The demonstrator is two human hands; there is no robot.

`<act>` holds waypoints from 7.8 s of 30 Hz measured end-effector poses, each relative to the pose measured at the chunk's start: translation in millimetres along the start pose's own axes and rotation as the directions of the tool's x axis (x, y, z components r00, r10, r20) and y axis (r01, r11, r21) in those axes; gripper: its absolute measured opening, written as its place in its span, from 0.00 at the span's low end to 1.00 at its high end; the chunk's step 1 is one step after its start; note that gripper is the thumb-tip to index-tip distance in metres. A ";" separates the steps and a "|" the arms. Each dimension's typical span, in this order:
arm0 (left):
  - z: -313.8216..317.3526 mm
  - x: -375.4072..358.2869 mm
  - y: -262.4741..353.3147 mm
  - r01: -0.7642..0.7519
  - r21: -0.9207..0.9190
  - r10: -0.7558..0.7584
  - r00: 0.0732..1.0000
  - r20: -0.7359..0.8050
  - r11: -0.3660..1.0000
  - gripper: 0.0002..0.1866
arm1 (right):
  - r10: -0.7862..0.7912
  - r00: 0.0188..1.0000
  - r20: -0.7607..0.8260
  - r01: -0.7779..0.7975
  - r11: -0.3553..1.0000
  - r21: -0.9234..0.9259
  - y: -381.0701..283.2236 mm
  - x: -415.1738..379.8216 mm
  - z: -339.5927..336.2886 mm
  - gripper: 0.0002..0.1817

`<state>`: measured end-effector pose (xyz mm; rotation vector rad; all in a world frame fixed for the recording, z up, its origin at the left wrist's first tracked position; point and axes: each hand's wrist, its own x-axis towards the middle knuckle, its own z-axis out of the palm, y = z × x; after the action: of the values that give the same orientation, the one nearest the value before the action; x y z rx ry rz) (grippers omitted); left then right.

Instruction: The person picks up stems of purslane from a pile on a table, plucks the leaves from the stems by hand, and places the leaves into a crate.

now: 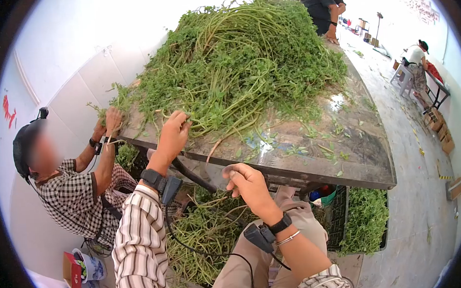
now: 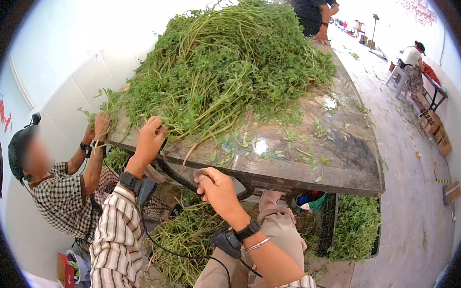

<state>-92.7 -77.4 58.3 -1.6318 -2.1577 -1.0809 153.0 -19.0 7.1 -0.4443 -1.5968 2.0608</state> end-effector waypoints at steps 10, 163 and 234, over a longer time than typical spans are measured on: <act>13.5 -7.6 24.3 -0.074 0.011 0.072 0.988 0.138 0.997 0.08 | 0.016 1.000 0.024 -0.015 0.999 -0.038 0.5 0.5 -0.4 0.11; 65.0 -90.8 171.6 0.121 -0.655 -0.359 0.901 -0.242 0.746 0.11 | 0.227 0.973 0.034 -0.196 0.744 0.638 -2.4 -1.5 -5.4 0.13; -26.6 -28.7 -41.6 0.264 0.044 -0.256 0.957 -0.136 0.964 0.20 | 0.174 0.970 0.172 -0.229 0.893 0.387 14.0 -5.7 19.7 0.12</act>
<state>-126.5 -120.8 43.1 -1.2390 -2.3391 -1.1416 144.6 -40.8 -1.5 -0.3372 -1.1799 2.5507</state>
